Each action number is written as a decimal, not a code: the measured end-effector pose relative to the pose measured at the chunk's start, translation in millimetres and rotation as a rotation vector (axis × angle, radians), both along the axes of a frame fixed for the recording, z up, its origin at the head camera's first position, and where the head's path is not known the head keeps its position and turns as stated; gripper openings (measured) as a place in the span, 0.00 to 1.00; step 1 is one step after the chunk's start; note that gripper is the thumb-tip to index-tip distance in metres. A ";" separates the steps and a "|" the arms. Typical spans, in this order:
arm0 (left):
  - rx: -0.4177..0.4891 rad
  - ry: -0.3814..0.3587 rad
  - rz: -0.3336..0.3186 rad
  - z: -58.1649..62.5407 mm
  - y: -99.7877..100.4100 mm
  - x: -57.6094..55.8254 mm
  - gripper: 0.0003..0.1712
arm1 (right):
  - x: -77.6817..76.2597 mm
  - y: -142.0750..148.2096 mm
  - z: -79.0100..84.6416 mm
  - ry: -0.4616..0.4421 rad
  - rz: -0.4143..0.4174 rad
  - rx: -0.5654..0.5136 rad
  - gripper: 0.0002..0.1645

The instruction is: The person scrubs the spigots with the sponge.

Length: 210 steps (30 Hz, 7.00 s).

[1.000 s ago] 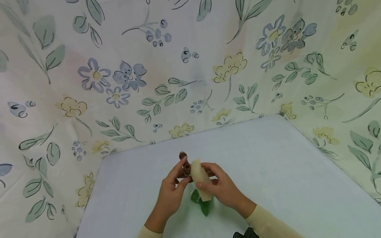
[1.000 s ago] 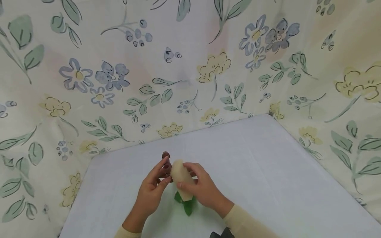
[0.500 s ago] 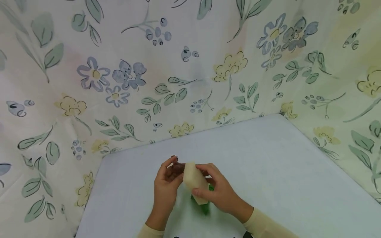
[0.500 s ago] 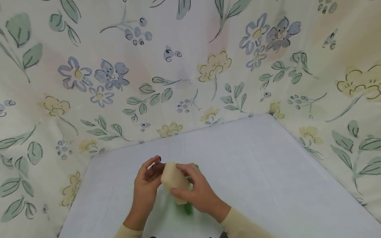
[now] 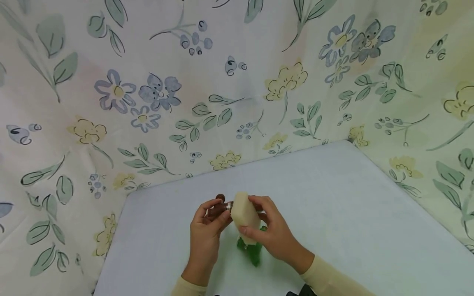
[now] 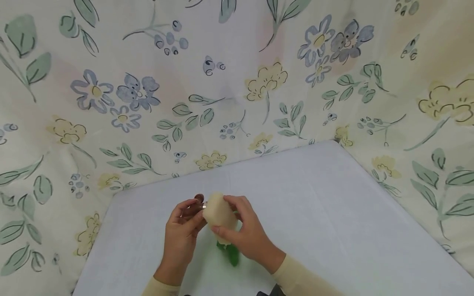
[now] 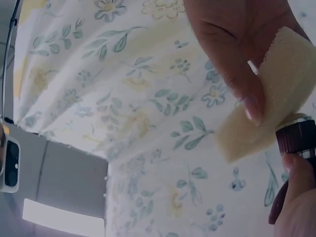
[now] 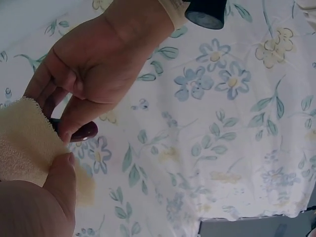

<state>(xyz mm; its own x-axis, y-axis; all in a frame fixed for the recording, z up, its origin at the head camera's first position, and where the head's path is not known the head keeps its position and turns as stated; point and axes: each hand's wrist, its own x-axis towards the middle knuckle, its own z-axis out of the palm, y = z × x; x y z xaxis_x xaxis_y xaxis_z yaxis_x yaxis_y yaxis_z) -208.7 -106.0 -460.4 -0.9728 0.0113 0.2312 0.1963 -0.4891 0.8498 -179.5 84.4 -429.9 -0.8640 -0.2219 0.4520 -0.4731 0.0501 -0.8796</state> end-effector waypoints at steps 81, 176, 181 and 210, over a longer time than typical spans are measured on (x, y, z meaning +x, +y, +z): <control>0.026 -0.087 -0.032 -4.4 4.6 3.5 0.30 | -7.8 5.5 -16.0 -0.107 0.058 -0.139 0.36; -1.090 0.498 -0.081 7.1 -40.1 -29.5 0.36 | -8.3 45.8 -0.8 -0.094 -0.053 -0.010 0.34; -1.074 0.402 -0.294 -31.1 -22.3 -29.4 0.33 | -6.7 47.1 -0.9 -0.114 -0.057 -0.006 0.34; -0.968 0.345 -0.416 -66.2 -14.0 -27.5 0.20 | -8.6 47.6 -9.6 -0.104 -0.053 -0.002 0.35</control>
<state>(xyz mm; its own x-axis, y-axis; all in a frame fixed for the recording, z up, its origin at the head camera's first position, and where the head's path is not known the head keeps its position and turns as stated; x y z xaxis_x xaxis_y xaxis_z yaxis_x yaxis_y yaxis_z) -236.2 -120.0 -526.6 -0.7365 0.6442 0.2061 0.4705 0.2691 0.8403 -188.1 132.0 -439.4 -0.9165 -0.1741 0.3602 -0.3764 0.0703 -0.9238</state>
